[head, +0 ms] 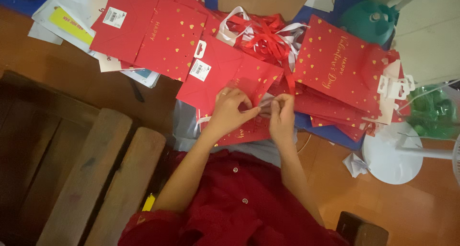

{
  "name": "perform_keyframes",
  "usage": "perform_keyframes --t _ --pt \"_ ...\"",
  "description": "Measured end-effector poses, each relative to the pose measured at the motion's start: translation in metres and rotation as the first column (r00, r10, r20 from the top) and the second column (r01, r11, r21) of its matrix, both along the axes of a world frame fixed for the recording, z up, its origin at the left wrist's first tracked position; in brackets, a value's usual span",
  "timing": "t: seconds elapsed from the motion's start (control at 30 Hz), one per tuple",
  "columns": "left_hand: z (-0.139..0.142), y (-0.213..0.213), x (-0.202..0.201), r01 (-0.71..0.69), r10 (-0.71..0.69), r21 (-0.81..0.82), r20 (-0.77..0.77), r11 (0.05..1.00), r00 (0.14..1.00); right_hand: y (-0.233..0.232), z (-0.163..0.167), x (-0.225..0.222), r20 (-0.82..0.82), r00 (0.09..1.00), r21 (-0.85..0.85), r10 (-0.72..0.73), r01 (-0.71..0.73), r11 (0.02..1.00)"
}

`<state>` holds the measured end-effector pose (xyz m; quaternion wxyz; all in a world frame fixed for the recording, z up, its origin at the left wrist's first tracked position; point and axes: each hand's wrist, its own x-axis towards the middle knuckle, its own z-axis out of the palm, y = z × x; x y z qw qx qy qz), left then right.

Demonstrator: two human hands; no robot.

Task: The person assembles red Valentine's Day gift bags by threading white ribbon handles through the bag's top slots and securing them with white plastic clips. The person handles multiple bags one at a time, repeating the threading and clipping steps for each bag.

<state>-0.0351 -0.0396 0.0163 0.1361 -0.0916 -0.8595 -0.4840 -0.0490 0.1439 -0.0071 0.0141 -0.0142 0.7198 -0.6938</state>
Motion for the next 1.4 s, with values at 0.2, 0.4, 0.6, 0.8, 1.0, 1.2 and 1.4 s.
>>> perform_keyframes --t 0.2,0.4,0.6,0.8,1.0,1.2,1.4 --pt "0.001 -0.001 -0.001 0.004 -0.004 0.003 0.009 1.0 1.0 0.0 0.017 0.006 -0.13 0.974 0.474 0.186 -0.104 0.874" --pt "0.002 -0.003 0.0 0.035 -0.035 -0.005 0.045 0.999 0.998 0.001 0.012 0.007 -0.185 0.962 0.553 0.2 -0.066 0.83" --pt "0.0 -0.011 -0.001 0.114 -0.114 -0.027 0.01 0.993 0.993 0.004 0.001 0.004 -0.177 0.976 0.53 0.126 -0.014 0.848" --pt "-0.001 -0.011 -0.002 0.112 -0.112 -0.018 0.025 0.994 0.993 0.004 0.006 0.006 -0.069 0.997 0.312 0.026 -0.004 0.95" --pt "-0.002 -0.012 -0.002 0.122 -0.122 -0.012 0.025 0.992 0.992 0.011 0.004 0.005 -0.04 0.978 0.353 0.206 -0.179 0.919" --pt "-0.006 -0.014 -0.004 0.127 -0.127 0.018 -0.016 0.992 0.992 0.01 -0.01 0.004 -0.128 0.977 0.508 0.173 -0.085 0.857" --pt "-0.004 -0.016 -0.005 0.145 -0.143 0.042 -0.04 0.989 0.989 0.01 -0.01 0.0 0.028 0.999 0.177 -0.03 0.025 0.984"
